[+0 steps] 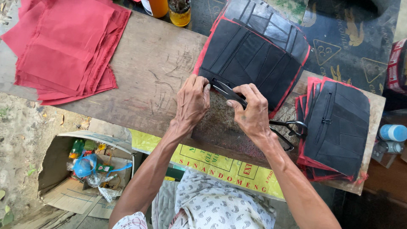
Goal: The person uses scissors to trim excess red fabric from the edges of black fabric pieces with zippers. The person repeatedly picks up a piece, cuts along the perimeter, and places it on a growing stack on the table.
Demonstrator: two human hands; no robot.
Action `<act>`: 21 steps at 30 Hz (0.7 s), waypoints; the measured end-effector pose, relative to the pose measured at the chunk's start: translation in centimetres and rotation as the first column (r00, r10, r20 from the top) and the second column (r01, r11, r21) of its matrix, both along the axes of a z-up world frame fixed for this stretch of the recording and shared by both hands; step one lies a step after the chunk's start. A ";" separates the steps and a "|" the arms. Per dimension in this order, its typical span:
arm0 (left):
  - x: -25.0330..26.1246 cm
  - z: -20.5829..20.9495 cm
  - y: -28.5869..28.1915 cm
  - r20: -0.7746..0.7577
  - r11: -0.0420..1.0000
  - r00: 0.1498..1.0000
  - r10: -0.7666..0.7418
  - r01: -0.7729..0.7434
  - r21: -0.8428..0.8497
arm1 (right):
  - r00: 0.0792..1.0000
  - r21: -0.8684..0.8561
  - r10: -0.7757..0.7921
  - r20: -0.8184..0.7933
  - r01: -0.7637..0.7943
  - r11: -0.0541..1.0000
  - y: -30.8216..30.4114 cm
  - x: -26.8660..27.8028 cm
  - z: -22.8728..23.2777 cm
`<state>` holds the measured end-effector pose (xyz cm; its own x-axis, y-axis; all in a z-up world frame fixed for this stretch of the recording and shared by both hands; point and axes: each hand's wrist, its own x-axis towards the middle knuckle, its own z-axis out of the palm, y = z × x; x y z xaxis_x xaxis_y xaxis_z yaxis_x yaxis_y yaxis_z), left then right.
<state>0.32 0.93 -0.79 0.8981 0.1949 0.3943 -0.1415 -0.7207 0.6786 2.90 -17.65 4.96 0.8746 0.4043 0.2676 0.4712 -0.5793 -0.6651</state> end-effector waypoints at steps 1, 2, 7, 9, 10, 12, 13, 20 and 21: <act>0.1 0.0 0.0 -0.017 1.000 1.000 -0.010 0.010 -0.017 | 0.998 -0.003 0.026 0.056 -0.026 1.000 0.0 0.0 -0.1; 0.1 -0.1 0.0 -0.028 0.999 0.999 -0.027 0.026 -0.035 | 0.998 -0.007 0.028 0.049 -0.028 1.000 0.0 0.1 -0.3; 0.0 0.0 0.2 -0.090 0.989 0.994 -0.070 0.058 -0.135 | 0.998 -0.015 0.040 0.050 -0.039 0.999 0.1 0.0 -0.6; -0.1 0.0 0.3 -0.071 0.987 0.995 -0.075 0.064 -0.148 | 0.998 -0.026 0.037 0.053 -0.036 0.999 0.3 -0.1 -0.7; -0.1 0.1 0.3 -0.062 0.986 0.995 -0.079 0.068 -0.154 | 0.998 -0.031 0.034 0.054 -0.032 0.999 0.4 -0.1 -0.8; -0.1 0.2 0.3 -0.050 0.986 0.996 -0.074 0.066 -0.151 | 0.997 -0.022 0.032 0.076 -0.031 0.999 0.8 -0.1 -0.9; -0.1 0.2 0.3 -0.043 0.987 0.996 -0.072 0.065 -0.149 | 0.996 -0.018 0.032 0.088 -0.030 0.999 0.9 -0.1 -1.0; -0.2 0.2 0.3 -0.050 0.984 0.997 -0.058 0.049 -0.174 | 0.996 -0.022 0.031 0.083 -0.030 0.999 1.1 0.1 -1.3; -0.3 0.2 0.3 -0.049 0.983 0.997 -0.058 0.049 -0.178 | 0.996 -0.022 0.035 0.088 -0.033 0.999 1.1 0.1 -1.4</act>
